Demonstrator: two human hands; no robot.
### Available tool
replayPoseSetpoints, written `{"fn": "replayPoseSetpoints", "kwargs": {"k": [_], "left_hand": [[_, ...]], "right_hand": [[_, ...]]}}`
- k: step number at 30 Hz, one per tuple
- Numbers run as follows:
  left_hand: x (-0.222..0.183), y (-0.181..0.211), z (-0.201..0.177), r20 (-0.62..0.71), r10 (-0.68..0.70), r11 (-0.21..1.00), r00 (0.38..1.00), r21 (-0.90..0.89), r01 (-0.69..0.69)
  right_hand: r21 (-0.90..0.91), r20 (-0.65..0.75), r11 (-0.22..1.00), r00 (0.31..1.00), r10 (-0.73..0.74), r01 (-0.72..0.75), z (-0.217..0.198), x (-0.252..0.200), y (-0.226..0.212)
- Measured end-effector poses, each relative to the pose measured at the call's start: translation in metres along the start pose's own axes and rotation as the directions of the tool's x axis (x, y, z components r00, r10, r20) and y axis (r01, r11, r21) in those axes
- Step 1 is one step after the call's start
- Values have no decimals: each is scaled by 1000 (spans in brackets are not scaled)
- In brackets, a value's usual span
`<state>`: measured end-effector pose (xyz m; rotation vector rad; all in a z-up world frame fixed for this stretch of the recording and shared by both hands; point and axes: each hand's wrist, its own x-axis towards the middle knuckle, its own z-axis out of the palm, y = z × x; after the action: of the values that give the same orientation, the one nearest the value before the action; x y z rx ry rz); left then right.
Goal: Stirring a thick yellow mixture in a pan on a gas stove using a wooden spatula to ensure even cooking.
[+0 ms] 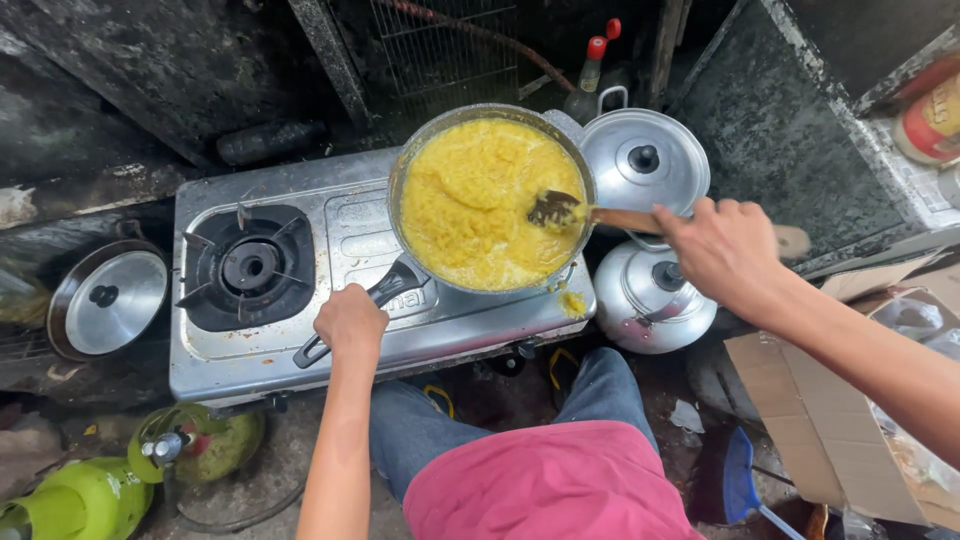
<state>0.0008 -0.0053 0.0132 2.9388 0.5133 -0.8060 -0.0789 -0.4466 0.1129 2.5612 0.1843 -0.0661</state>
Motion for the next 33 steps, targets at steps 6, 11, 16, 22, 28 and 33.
{"fn": "replayPoseSetpoints", "kwargs": {"k": [6, 11, 16, 22, 28, 33], "left_hand": [[2, -5, 5, -146, 92, 986, 985, -125, -110], [5, -5, 6, -151, 94, 985, 984, -128, -113], [0, -6, 2, -130, 96, 986, 987, -123, -112], [-2, -6, 4, -116, 95, 985, 989, -131, -110], [5, -7, 6, -117, 98, 985, 988, -133, -113], [4, -3, 3, 8, 24, 1000, 1000, -13, -24]], "right_hand": [[273, -211, 960, 970, 120, -59, 27, 72, -54], [397, -265, 916, 948, 179, -62, 41, 100, -83], [289, -422, 957, 892, 161, -36, 37, 71, -78], [42, -697, 997, 717, -13, 58, 27, 26, -44], [-83, -688, 996, 721, -85, 39, -16, -1, 6], [-9, 82, 999, 996, -31, 32, -67, 4, 14]]}}
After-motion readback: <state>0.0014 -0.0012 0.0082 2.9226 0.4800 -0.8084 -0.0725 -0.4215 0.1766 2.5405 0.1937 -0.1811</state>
